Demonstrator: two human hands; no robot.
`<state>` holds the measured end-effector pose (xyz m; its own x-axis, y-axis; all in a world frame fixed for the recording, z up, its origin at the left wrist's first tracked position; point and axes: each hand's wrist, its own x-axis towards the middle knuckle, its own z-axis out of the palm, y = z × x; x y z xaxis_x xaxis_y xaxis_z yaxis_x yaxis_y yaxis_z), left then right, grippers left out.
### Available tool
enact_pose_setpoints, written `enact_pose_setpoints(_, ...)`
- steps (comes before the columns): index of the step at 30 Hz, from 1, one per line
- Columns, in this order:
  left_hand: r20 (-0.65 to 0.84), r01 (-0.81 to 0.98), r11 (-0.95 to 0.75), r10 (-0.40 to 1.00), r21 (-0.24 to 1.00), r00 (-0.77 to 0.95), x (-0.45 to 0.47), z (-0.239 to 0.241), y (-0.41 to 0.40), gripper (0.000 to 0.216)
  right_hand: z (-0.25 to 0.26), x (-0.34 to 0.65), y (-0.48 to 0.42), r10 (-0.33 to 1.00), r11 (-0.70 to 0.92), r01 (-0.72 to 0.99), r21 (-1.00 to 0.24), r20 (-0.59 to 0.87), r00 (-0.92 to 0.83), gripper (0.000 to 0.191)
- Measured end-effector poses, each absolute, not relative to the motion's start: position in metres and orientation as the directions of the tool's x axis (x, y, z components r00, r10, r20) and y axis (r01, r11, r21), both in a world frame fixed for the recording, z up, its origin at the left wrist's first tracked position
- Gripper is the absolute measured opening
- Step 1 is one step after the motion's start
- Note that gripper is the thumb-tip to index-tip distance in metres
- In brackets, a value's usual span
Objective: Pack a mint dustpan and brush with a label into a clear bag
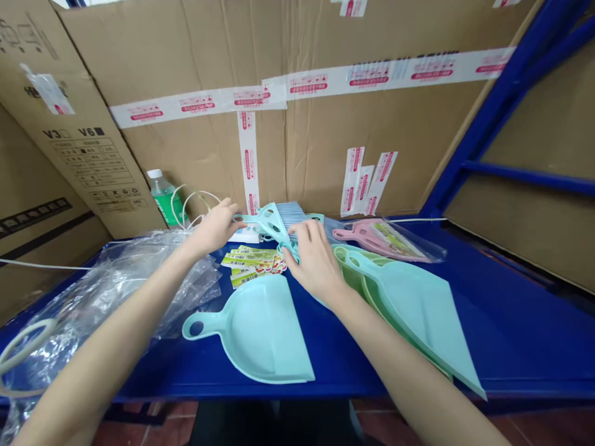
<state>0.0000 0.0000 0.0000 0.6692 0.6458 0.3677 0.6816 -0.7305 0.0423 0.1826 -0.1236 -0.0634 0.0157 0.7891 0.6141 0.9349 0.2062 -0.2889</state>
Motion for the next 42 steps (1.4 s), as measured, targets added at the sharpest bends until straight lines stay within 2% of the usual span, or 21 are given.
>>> enact_pose_setpoints(5, 0.368, 0.682, -0.722, 0.669, 0.116, 0.646, -0.037, -0.013, -0.03, 0.01, -0.064, 0.183, -0.128, 0.762, 0.236, 0.914, -0.331, 0.647, 0.038, 0.045)
enact_pose_setpoints(9, 0.387, 0.621, -0.735, 0.675, 0.274, 0.628, -0.062, -0.025, -0.046, 0.012, -0.067, 0.184, -0.13, 0.873, 0.286, 0.815, -0.503, 0.487, -0.005, 0.072)
enact_pose_setpoints(11, 0.395, 0.582, -0.74, 0.673, 0.338, 0.626, -0.071, -0.03, -0.053, 0.014, -0.068, 0.186, -0.129, 0.911, 0.301, 0.737, -0.605, 0.412, -0.033, 0.069)
enact_pose_setpoints(13, 0.397, 0.553, -0.748, 0.664, 0.368, 0.634, -0.076, -0.034, -0.06, 0.016, -0.069, 0.189, -0.127, 0.913, 0.323, 0.665, -0.673, 0.407, -0.032, 0.059)
enact_pose_setpoints(18, 0.378, 0.528, -0.748, 0.661, 0.402, 0.648, -0.08, -0.043, -0.07, 0.016, -0.072, 0.193, -0.12, 0.909, 0.334, 0.56, -0.758, 0.416, 0.022, 0.046)
enact_pose_setpoints(20, 0.359, 0.531, -0.736, 0.672, 0.421, 0.648, -0.081, -0.045, -0.07, 0.015, -0.073, 0.192, -0.121, 0.904, 0.343, 0.563, -0.752, 0.428, 0.02, 0.04)
enact_pose_setpoints(24, 0.305, 0.492, -0.744, 0.647, 0.453, 0.699, -0.087, -0.047, -0.069, 0.015, -0.07, 0.19, -0.126, 0.888, 0.365, 0.656, -0.661, 0.458, -0.032, 0.026)
enact_pose_setpoints(29, 0.225, 0.447, -0.759, 0.595, 0.472, 0.772, -0.095, -0.041, -0.071, 0.016, -0.065, 0.188, -0.131, 0.895, 0.383, 0.665, -0.641, 0.436, -0.096, 0.027)
enact_pose_setpoints(34, 0.052, 0.459, -0.752, 0.544, 0.474, 0.837, -0.097, -0.033, -0.072, 0.014, -0.062, 0.18, -0.135, 0.924, 0.364, 0.706, -0.608, 0.329, -0.193, 0.015)
enact_pose_setpoints(38, -0.123, 0.452, -0.735, 0.458, 0.506, 0.881, -0.095, -0.033, -0.073, 0.017, -0.062, 0.179, -0.138, 0.931, 0.363, 0.721, -0.591, 0.254, -0.261, 0.013)
enact_pose_setpoints(42, -0.171, 0.434, -0.75, 0.405, 0.5, 0.898, -0.094, -0.035, -0.074, 0.013, -0.064, 0.181, -0.139, 0.928, 0.372, 0.724, -0.581, 0.206, -0.311, 0.016)
